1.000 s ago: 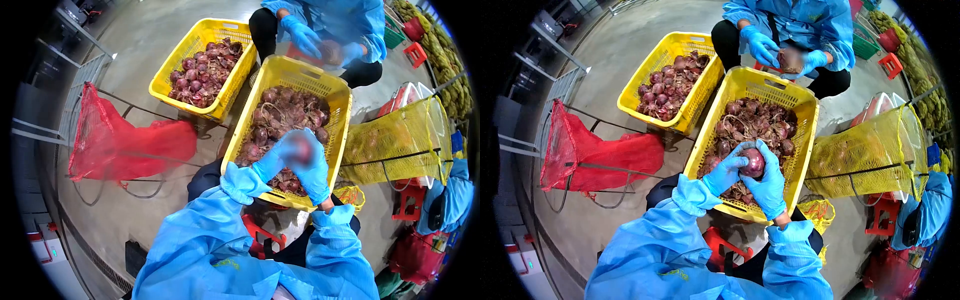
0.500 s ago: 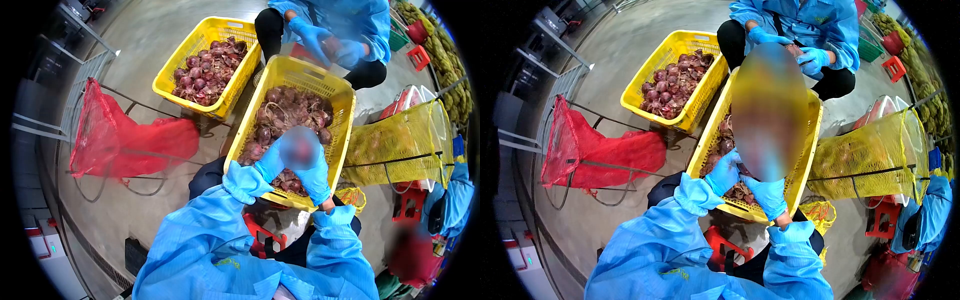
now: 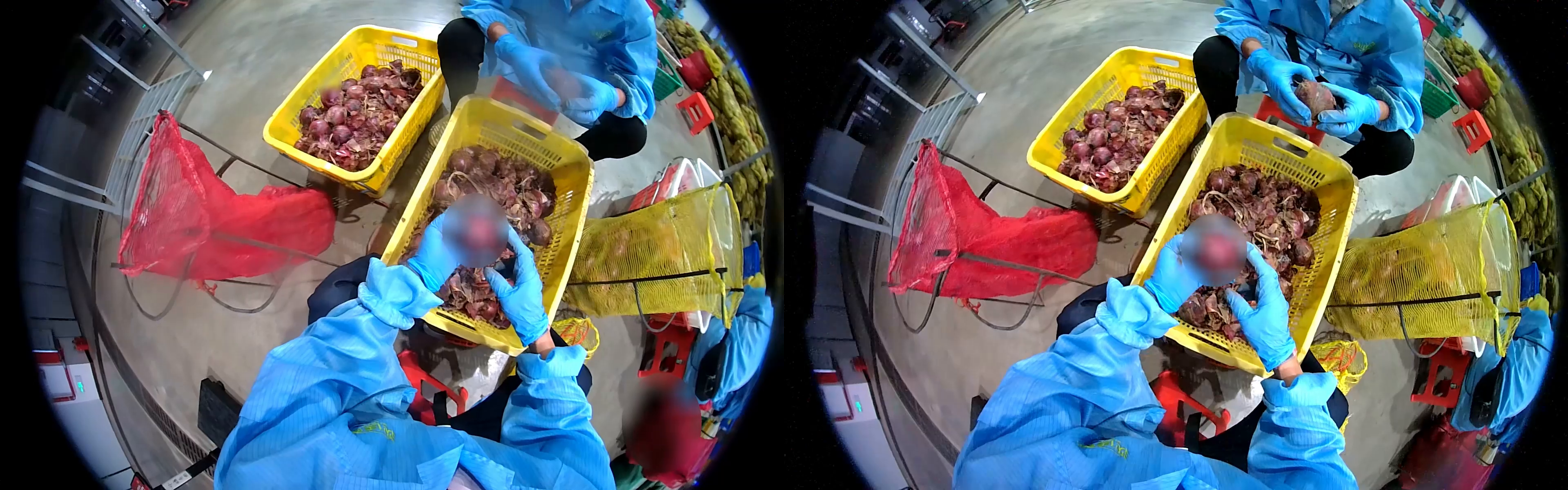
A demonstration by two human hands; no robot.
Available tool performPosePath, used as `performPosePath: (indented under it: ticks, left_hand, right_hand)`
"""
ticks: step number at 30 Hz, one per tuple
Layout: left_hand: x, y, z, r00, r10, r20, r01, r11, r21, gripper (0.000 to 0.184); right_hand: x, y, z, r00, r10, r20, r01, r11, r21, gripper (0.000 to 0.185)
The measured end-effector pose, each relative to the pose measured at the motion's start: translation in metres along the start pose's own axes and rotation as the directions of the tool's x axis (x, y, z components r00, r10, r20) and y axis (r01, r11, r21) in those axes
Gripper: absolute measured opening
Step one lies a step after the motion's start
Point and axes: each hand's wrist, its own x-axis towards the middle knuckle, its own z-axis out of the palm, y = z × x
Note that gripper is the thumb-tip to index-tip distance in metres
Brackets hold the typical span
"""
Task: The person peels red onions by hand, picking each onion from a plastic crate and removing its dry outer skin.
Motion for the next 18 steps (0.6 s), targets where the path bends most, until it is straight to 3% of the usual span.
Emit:
performPosePath:
  ticks: [2, 3, 6, 10, 14, 16, 17, 18]
  left_hand:
    - [0.010, 0.001, -0.024, 0.993, 0.095, 0.065, -0.098, 0.994, 0.044, 0.049]
    - [0.011, 0.009, -0.026, 0.998, 0.058, 0.034, -0.056, 0.996, -0.068, 0.048]
    - [0.006, 0.026, -0.030, 0.998, 0.027, 0.055, -0.021, 0.994, -0.108, 0.048]
    - [0.005, 0.050, -0.029, 0.987, 0.149, 0.053, -0.156, 0.975, 0.160, 0.050]
    - [0.021, 0.086, -0.035, 0.967, 0.230, 0.106, -0.179, 0.918, -0.354, 0.044]
    - [0.025, 0.113, -0.032, 0.959, 0.248, 0.137, -0.189, 0.921, -0.341, 0.039]
    - [0.022, 0.130, -0.031, 0.958, 0.088, 0.272, 0.065, 0.859, -0.508, 0.039]
    - [0.020, 0.124, -0.015, 0.887, 0.451, 0.099, -0.415, 0.872, -0.260, 0.036]
  right_hand:
    - [0.000, 0.001, -0.001, 1.000, -0.014, 0.009, 0.015, 0.999, -0.043, 0.068]
    - [0.000, 0.002, -0.002, 0.999, -0.030, 0.018, 0.032, 0.996, -0.087, 0.066]
    - [-0.001, 0.001, -0.002, 0.997, -0.073, 0.037, 0.078, 0.987, -0.144, 0.060]
    - [-0.003, -0.005, -0.003, 0.997, 0.006, 0.076, 0.005, 0.989, -0.147, 0.054]
    - [-0.004, -0.003, -0.003, 0.996, -0.024, 0.084, 0.041, 0.977, -0.209, 0.051]
    - [-0.004, -0.006, -0.003, 0.996, -0.021, 0.086, 0.040, 0.972, -0.230, 0.050]
    - [-0.004, -0.006, -0.004, 0.996, -0.024, 0.085, 0.043, 0.970, -0.239, 0.050]
    - [-0.004, -0.004, -0.005, 0.997, -0.015, 0.079, 0.034, 0.970, -0.241, 0.049]
